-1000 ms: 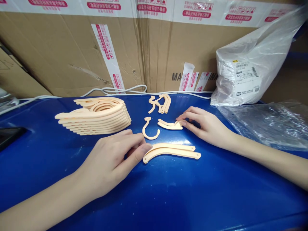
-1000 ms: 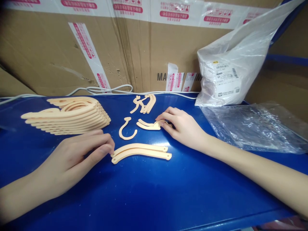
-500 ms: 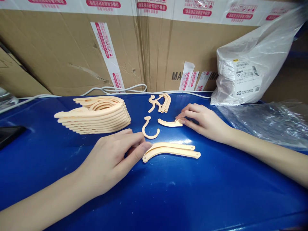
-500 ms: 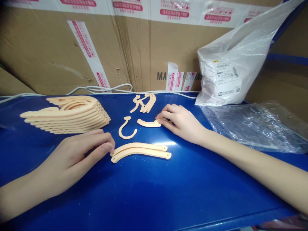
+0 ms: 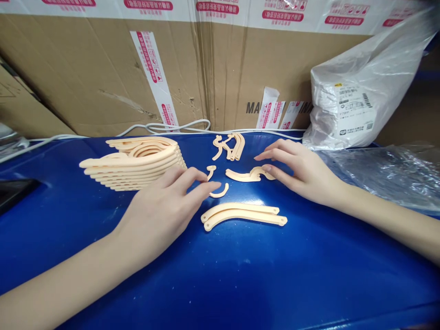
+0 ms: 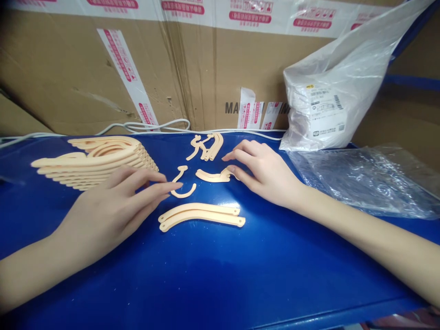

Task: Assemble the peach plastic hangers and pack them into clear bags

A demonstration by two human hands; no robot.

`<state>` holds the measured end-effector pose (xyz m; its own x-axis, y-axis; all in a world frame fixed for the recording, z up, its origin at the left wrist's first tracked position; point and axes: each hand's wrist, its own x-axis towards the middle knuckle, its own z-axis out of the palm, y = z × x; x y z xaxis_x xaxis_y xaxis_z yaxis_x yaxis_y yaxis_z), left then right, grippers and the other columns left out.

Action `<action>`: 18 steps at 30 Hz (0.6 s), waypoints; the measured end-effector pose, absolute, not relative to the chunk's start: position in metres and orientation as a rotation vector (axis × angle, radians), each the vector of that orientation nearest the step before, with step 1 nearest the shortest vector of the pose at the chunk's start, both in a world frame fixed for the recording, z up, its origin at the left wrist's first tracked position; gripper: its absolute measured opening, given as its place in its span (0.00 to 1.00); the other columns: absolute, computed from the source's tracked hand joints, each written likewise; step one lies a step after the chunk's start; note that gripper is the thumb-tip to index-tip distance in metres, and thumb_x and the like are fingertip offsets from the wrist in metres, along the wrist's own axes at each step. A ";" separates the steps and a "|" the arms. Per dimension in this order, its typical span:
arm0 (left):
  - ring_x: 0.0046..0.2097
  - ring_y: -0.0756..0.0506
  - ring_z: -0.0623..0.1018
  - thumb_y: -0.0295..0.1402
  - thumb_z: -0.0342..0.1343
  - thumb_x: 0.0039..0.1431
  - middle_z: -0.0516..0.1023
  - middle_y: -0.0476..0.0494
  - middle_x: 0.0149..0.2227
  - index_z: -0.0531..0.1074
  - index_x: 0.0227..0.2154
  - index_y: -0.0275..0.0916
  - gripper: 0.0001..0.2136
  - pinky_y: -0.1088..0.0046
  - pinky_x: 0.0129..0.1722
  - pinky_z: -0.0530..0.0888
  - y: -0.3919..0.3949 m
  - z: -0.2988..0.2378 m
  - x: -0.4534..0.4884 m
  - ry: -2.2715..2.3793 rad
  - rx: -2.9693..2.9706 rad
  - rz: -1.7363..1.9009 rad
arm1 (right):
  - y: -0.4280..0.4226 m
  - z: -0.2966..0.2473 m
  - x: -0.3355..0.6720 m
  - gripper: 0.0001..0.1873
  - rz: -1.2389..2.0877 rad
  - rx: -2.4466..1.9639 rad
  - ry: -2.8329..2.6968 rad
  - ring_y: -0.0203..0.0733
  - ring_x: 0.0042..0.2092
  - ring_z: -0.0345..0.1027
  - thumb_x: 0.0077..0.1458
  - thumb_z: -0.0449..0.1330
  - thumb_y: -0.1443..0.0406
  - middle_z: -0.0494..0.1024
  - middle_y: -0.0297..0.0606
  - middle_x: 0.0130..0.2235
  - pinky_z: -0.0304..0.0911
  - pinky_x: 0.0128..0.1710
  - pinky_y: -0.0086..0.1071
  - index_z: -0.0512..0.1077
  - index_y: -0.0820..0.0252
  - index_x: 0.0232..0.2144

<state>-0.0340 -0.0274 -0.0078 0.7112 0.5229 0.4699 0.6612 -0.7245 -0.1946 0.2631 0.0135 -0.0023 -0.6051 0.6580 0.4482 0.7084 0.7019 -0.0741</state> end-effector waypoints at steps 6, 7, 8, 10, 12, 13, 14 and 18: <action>0.46 0.39 0.74 0.23 0.38 0.69 0.80 0.38 0.43 0.76 0.44 0.33 0.18 0.62 0.41 0.70 -0.016 -0.006 -0.034 -0.642 -2.551 -0.354 | 0.009 0.001 0.261 0.14 -0.246 -1.031 -2.483 0.50 0.47 0.69 0.65 0.52 0.61 0.74 0.45 0.46 0.63 0.47 0.44 0.72 0.57 0.48; 0.45 0.39 0.74 0.22 0.37 0.69 0.80 0.38 0.41 0.76 0.42 0.32 0.19 0.63 0.40 0.69 -0.015 -0.005 -0.034 -0.622 -2.537 -0.337 | 0.009 0.001 0.261 0.14 -0.248 -1.032 -2.486 0.50 0.47 0.69 0.65 0.52 0.61 0.74 0.45 0.46 0.63 0.47 0.44 0.72 0.57 0.48; 0.44 0.39 0.75 0.20 0.37 0.68 0.80 0.38 0.40 0.76 0.41 0.32 0.20 0.63 0.39 0.69 -0.015 -0.005 -0.033 -0.608 -2.518 -0.319 | 0.009 0.001 0.261 0.14 -0.250 -1.033 -2.487 0.50 0.47 0.69 0.65 0.52 0.61 0.74 0.45 0.46 0.63 0.47 0.44 0.73 0.57 0.48; 0.43 0.39 0.75 0.19 0.36 0.67 0.80 0.38 0.39 0.76 0.38 0.32 0.20 0.63 0.39 0.68 -0.016 -0.004 -0.031 -0.601 -2.480 -0.288 | 0.009 0.001 0.261 0.14 -0.252 -1.037 -2.480 0.50 0.47 0.69 0.65 0.52 0.61 0.74 0.45 0.46 0.62 0.47 0.45 0.73 0.57 0.47; 0.42 0.40 0.75 0.18 0.38 0.66 0.80 0.38 0.39 0.76 0.37 0.33 0.19 0.65 0.38 0.68 -0.016 -0.004 -0.030 -0.607 -2.444 -0.282 | 0.009 0.002 0.262 0.14 -0.246 -1.040 -2.465 0.50 0.47 0.69 0.65 0.51 0.61 0.74 0.45 0.46 0.63 0.46 0.45 0.73 0.57 0.47; 0.41 0.40 0.75 0.18 0.39 0.66 0.79 0.38 0.39 0.76 0.37 0.33 0.18 0.65 0.37 0.68 -0.016 -0.005 -0.030 -0.605 -2.423 -0.285 | 0.009 0.003 0.262 0.14 -0.238 -1.040 -2.453 0.50 0.47 0.69 0.65 0.52 0.61 0.74 0.45 0.46 0.63 0.46 0.46 0.73 0.57 0.47; 0.40 0.40 0.74 0.18 0.40 0.66 0.79 0.38 0.38 0.75 0.37 0.32 0.17 0.66 0.36 0.68 -0.016 -0.005 -0.029 -0.601 -2.400 -0.298 | 0.008 0.003 0.261 0.13 -0.227 -1.039 -2.438 0.50 0.47 0.69 0.65 0.52 0.61 0.75 0.45 0.46 0.63 0.46 0.46 0.73 0.57 0.46; 0.38 0.42 0.74 0.19 0.42 0.67 0.78 0.41 0.33 0.74 0.36 0.32 0.15 0.67 0.35 0.67 -0.020 -0.001 -0.028 -0.597 -2.349 -0.379 | 0.003 0.006 0.257 0.11 -0.130 -1.017 -2.371 0.49 0.47 0.69 0.64 0.54 0.63 0.75 0.44 0.44 0.63 0.47 0.45 0.73 0.57 0.44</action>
